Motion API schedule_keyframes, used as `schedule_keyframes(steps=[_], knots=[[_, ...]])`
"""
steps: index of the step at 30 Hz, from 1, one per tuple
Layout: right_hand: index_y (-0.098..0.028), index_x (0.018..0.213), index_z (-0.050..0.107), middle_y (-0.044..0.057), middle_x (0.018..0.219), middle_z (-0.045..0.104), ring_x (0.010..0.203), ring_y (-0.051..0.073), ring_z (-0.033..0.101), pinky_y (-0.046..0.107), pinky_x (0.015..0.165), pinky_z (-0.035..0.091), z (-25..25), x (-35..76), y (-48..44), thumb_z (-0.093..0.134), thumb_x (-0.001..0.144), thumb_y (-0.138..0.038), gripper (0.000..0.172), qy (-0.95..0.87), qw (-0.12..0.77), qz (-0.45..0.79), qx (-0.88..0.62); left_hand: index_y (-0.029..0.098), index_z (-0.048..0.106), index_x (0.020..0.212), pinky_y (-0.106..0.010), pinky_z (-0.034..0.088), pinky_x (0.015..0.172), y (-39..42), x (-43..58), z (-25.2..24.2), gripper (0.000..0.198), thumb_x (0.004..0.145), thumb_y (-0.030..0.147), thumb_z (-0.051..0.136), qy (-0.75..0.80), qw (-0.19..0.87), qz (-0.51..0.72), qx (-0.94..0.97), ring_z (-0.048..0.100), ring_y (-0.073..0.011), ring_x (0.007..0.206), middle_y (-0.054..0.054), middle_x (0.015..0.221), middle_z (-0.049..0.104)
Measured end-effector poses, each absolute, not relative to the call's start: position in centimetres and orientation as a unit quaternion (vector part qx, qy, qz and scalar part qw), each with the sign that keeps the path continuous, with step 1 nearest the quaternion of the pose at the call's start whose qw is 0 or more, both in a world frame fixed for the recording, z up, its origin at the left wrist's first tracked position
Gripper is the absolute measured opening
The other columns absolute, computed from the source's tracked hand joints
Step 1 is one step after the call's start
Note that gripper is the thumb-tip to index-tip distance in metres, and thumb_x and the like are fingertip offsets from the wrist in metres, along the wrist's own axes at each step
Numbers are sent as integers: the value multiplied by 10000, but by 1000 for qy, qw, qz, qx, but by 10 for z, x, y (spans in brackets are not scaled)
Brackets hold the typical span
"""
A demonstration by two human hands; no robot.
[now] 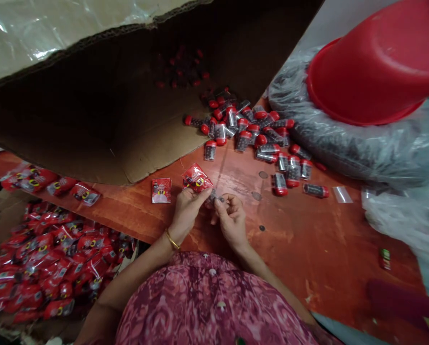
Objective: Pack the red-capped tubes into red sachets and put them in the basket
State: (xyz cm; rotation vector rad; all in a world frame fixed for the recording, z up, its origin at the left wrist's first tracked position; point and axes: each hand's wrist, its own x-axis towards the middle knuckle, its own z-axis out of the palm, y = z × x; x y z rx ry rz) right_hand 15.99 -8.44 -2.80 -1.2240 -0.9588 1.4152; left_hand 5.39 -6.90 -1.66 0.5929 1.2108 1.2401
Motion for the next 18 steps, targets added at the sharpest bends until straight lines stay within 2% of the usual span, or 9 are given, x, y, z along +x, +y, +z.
schedule_keyframes(steps=[5, 8, 11, 15, 18], knots=[[-218, 773, 426, -85, 545, 586, 327, 45, 466, 153, 336, 354, -25, 155, -79, 647, 737, -490, 353, -396, 505, 585, -496, 136, 646, 685, -204, 409, 504, -69, 50, -22, 312, 681, 444, 692, 537, 590, 530, 287, 532, -96, 514, -4, 590, 628], [-213, 774, 438, -93, 515, 569, 313, 39, 437, 147, 325, 340, -23, 156, -77, 666, 722, -487, 360, -404, 493, 605, -477, 133, 616, 606, -215, 398, 498, -68, 49, -20, 358, 694, 475, 673, 533, 602, 529, 272, 501, -95, 495, 1, 531, 580], [-213, 789, 440, -98, 502, 563, 305, 37, 423, 143, 318, 326, -23, 156, -79, 669, 718, -496, 371, -398, 486, 625, -464, 133, 586, 560, -224, 375, 474, -66, 50, -17, 394, 648, 500, 700, 541, 603, 530, 249, 465, -91, 469, 14, 487, 530], [-216, 779, 431, -103, 491, 556, 299, 35, 411, 145, 321, 325, -23, 153, -80, 654, 735, -494, 360, -385, 506, 616, -465, 135, 579, 594, -215, 353, 458, -64, 57, -13, 415, 565, 510, 752, 520, 623, 539, 227, 456, -86, 482, 23, 516, 526], [-214, 768, 436, -90, 515, 586, 299, 36, 415, 151, 315, 322, -22, 153, -80, 657, 735, -485, 351, -384, 515, 604, -472, 137, 565, 577, -201, 344, 459, -63, 59, -10, 417, 555, 501, 767, 506, 634, 547, 208, 446, -78, 486, 30, 503, 504]])
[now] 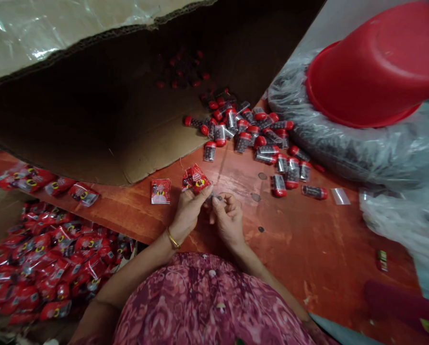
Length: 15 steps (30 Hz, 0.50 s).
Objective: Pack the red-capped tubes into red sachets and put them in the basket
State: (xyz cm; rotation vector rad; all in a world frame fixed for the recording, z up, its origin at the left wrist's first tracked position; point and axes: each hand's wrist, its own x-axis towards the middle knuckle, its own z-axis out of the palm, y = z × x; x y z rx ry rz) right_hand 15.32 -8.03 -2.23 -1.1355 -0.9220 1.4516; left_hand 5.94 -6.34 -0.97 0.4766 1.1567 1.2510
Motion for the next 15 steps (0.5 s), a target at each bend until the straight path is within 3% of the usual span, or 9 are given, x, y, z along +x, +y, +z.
schedule_keyframes(steps=[10, 15], knots=[[-215, 779, 470, -115, 408, 509, 309, 56, 436, 162, 349, 340, -22, 147, -82, 643, 751, -490, 326, -367, 538, 576, -495, 149, 663, 697, -193, 254, 369, -80, 71, -15, 464, 711, 608, 605, 506, 632, 536, 239, 365, -62, 387, 33, 433, 472], [-214, 791, 469, -111, 448, 530, 330, 53, 457, 163, 368, 367, -23, 149, -82, 650, 751, -472, 318, -387, 507, 605, -475, 130, 669, 730, -185, 349, 398, -76, 63, -15, 422, 699, 551, 654, 499, 628, 552, 227, 484, -81, 458, -9, 571, 605]])
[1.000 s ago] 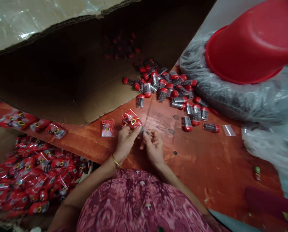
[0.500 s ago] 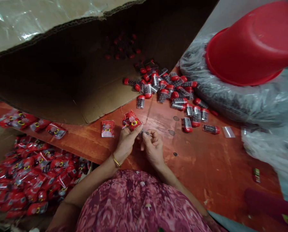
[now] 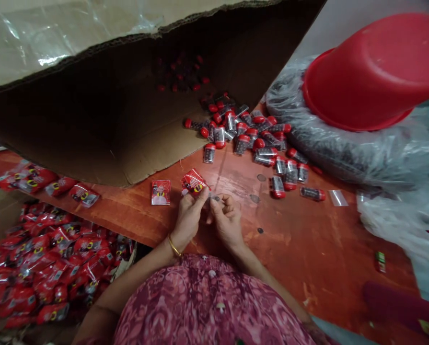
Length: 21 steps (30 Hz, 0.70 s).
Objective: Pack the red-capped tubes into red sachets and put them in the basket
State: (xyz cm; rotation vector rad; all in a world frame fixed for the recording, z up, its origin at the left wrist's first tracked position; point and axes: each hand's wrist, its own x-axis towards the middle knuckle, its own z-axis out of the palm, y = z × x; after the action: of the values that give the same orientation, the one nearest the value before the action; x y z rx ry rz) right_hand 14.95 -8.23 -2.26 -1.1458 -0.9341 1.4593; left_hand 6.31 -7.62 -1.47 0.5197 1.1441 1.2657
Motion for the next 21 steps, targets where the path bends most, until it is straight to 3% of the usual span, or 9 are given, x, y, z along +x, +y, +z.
schedule_keyframes(steps=[4, 8, 11, 15, 21], knots=[[-214, 786, 477, -113, 476, 551, 327, 45, 466, 150, 357, 375, -22, 150, -77, 696, 703, -460, 340, -386, 497, 634, -449, 113, 670, 708, -197, 425, 478, -72, 56, -11, 390, 631, 490, 734, 494, 636, 548, 227, 558, -108, 551, -31, 630, 643], [-211, 695, 479, -96, 485, 586, 335, 58, 485, 155, 329, 401, -19, 152, -68, 784, 597, -408, 377, -390, 500, 631, -447, 131, 654, 652, -201, 385, 419, -70, 54, -3, 409, 521, 492, 793, 455, 690, 533, 181, 504, -91, 480, 5, 559, 595], [-206, 698, 542, -71, 512, 622, 393, 72, 535, 165, 361, 449, -17, 159, -63, 802, 572, -377, 336, -420, 476, 655, -410, 139, 641, 601, -196, 425, 467, -70, 48, 5, 386, 463, 444, 832, 445, 719, 514, 139, 515, -81, 489, 16, 543, 590], [-212, 790, 636, -39, 618, 677, 487, 88, 597, 195, 430, 508, -17, 166, -63, 737, 662, -389, 241, -463, 453, 655, -389, 139, 663, 628, -207, 474, 553, -73, 39, 7, 335, 488, 386, 838, 460, 710, 510, 155, 586, -107, 576, -12, 619, 654], [-207, 692, 626, -58, 540, 623, 430, 82, 555, 192, 401, 467, -26, 157, -64, 727, 659, -442, 258, -478, 480, 608, -414, 131, 651, 578, -288, 530, 624, -78, 40, 6, 374, 537, 470, 803, 475, 709, 477, 209, 657, -196, 678, -56, 609, 678]])
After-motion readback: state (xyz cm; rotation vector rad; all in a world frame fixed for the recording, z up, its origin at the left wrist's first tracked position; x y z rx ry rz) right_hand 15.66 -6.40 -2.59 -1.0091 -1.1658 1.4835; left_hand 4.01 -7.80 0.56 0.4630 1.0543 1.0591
